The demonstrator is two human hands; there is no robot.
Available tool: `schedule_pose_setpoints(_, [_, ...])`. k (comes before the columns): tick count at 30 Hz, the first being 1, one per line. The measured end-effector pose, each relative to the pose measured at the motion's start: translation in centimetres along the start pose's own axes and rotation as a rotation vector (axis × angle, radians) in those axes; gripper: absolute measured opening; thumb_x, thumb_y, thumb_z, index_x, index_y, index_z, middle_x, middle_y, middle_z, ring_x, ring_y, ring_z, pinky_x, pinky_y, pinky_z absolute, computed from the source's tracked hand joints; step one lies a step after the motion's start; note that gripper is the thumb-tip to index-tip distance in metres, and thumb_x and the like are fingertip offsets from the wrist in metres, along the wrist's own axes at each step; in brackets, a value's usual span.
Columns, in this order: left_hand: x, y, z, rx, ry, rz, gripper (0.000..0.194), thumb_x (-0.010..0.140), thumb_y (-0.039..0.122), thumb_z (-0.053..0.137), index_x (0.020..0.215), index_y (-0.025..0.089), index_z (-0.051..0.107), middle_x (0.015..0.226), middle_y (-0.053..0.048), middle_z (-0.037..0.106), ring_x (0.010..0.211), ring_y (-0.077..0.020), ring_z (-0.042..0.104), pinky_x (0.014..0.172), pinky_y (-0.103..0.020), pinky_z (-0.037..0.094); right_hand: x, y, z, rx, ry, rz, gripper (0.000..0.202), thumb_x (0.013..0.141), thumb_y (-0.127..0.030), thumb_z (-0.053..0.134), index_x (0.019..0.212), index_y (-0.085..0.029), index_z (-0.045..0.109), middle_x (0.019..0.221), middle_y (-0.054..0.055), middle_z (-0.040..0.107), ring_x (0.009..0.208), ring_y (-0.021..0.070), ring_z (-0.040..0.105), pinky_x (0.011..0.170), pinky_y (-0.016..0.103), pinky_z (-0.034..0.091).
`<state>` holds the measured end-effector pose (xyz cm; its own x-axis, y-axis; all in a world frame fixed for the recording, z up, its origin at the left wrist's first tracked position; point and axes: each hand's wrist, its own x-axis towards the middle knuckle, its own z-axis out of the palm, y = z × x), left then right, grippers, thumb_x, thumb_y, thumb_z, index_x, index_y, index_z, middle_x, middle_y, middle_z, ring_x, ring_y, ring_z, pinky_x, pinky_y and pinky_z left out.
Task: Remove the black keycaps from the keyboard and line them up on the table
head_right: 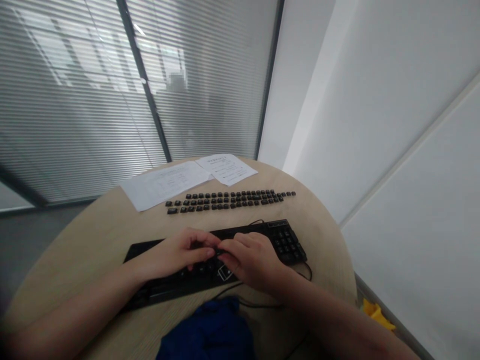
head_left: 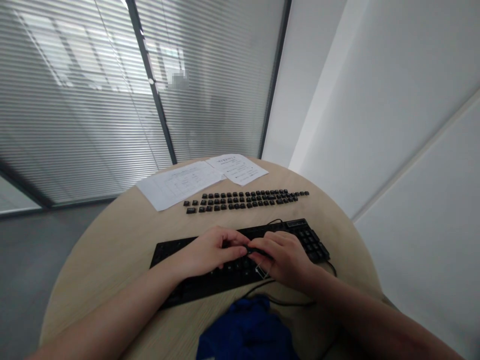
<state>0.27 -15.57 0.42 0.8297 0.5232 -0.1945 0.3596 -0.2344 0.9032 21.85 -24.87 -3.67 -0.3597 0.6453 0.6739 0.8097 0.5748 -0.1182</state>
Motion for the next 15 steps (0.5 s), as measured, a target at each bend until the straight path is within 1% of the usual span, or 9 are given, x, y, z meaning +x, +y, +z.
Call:
schedule_pose_setpoints(1, [0.0,-0.1,-0.2,0.019,0.042,-0.004,0.044,0.088,0.051,0.064,0.117,0.020,0.074,0.084,-0.002,0.070,0.069,-0.0168,0.060,0.054,-0.025,0.048,0.1,0.1,-0.1,-0.008,0.003,0.005,0.019,0.102,-0.035,0.060,0.099,-0.022,0.074,0.075,0.002,0.070,0.062,0.0151,0.060,0.062,0.028,0.041])
schedule_pose_setpoints(3, [0.0,-0.2,-0.8,0.087,0.165,0.006,0.045,0.091,0.052,0.060,0.120,0.020,0.074,0.086,-0.003,0.072,0.072,-0.0178,0.062,0.056,-0.025,0.048,0.2,0.3,-0.2,-0.027,0.028,0.020,0.019,0.102,-0.036,0.061,0.098,-0.022,0.074,0.073,0.002,0.069,0.062,0.0152,0.061,0.062,0.027,0.042])
schedule_pose_setpoints(6, [-0.1,0.0,-2.0,0.227,0.363,0.043,0.043,0.095,0.049,0.055,0.119,0.020,0.075,0.092,-0.005,0.076,0.077,-0.0192,0.066,0.065,-0.029,0.051,0.2,0.9,-0.6,-0.044,0.068,0.053,0.019,0.101,-0.035,0.062,0.099,-0.022,0.075,0.070,0.002,0.069,0.061,0.0150,0.062,0.061,0.026,0.043])
schedule_pose_setpoints(8, [-0.4,0.6,-2.7,0.330,0.454,0.063,0.041,0.096,0.046,0.052,0.116,0.019,0.076,0.096,-0.006,0.078,0.080,-0.0204,0.067,0.072,-0.032,0.052,0.2,1.4,-0.9,-0.039,0.082,0.071,0.019,0.101,-0.034,0.062,0.100,-0.021,0.075,0.073,0.003,0.072,0.061,0.0150,0.062,0.061,0.026,0.045])
schedule_pose_setpoints(10, [-0.8,1.6,-3.4,0.477,0.472,0.105,0.039,0.098,0.045,0.051,0.111,0.019,0.078,0.101,-0.007,0.079,0.084,-0.0218,0.069,0.076,-0.033,0.051,0.3,1.9,-1.3,-0.035,0.100,0.087,0.019,0.101,-0.033,0.062,0.101,-0.019,0.075,0.078,0.004,0.075,0.063,0.0157,0.064,0.062,0.026,0.047])
schedule_pose_setpoints(12, [-1.0,3.1,-4.2,0.694,0.428,0.165,0.036,0.098,0.043,0.052,0.105,0.021,0.079,0.101,-0.008,0.080,0.087,-0.0231,0.069,0.078,-0.034,0.049,0.5,2.5,-1.8,-0.031,0.115,0.109,0.018,0.100,-0.031,0.062,0.104,-0.019,0.075,0.083,0.005,0.076,0.064,0.0163,0.064,0.063,0.027,0.049])
schedule_pose_setpoints(13, [-0.9,4.0,-4.8,0.817,0.401,0.191,0.032,0.097,0.041,0.054,0.101,0.021,0.080,0.098,-0.008,0.080,0.086,-0.0235,0.068,0.078,-0.034,0.048,0.6,2.8,-2.0,-0.028,0.125,0.124,0.018,0.100,-0.031,0.062,0.105,-0.019,0.074,0.083,0.005,0.076,0.064,0.0165,0.064,0.064,0.028,0.049])
schedule_pose_setpoints(15, [-0.2,6.2,-6.4,1.027,0.387,0.226,0.025,0.093,0.035,0.059,0.091,0.022,0.080,0.089,-0.007,0.079,0.082,-0.0239,0.067,0.076,-0.034,0.046,0.9,3.6,-2.5,-0.025,0.164,0.166,0.020,0.099,-0.033,0.061,0.104,-0.019,0.075,0.079,0.005,0.073,0.062,0.0169,0.062,0.063,0.028,0.050])
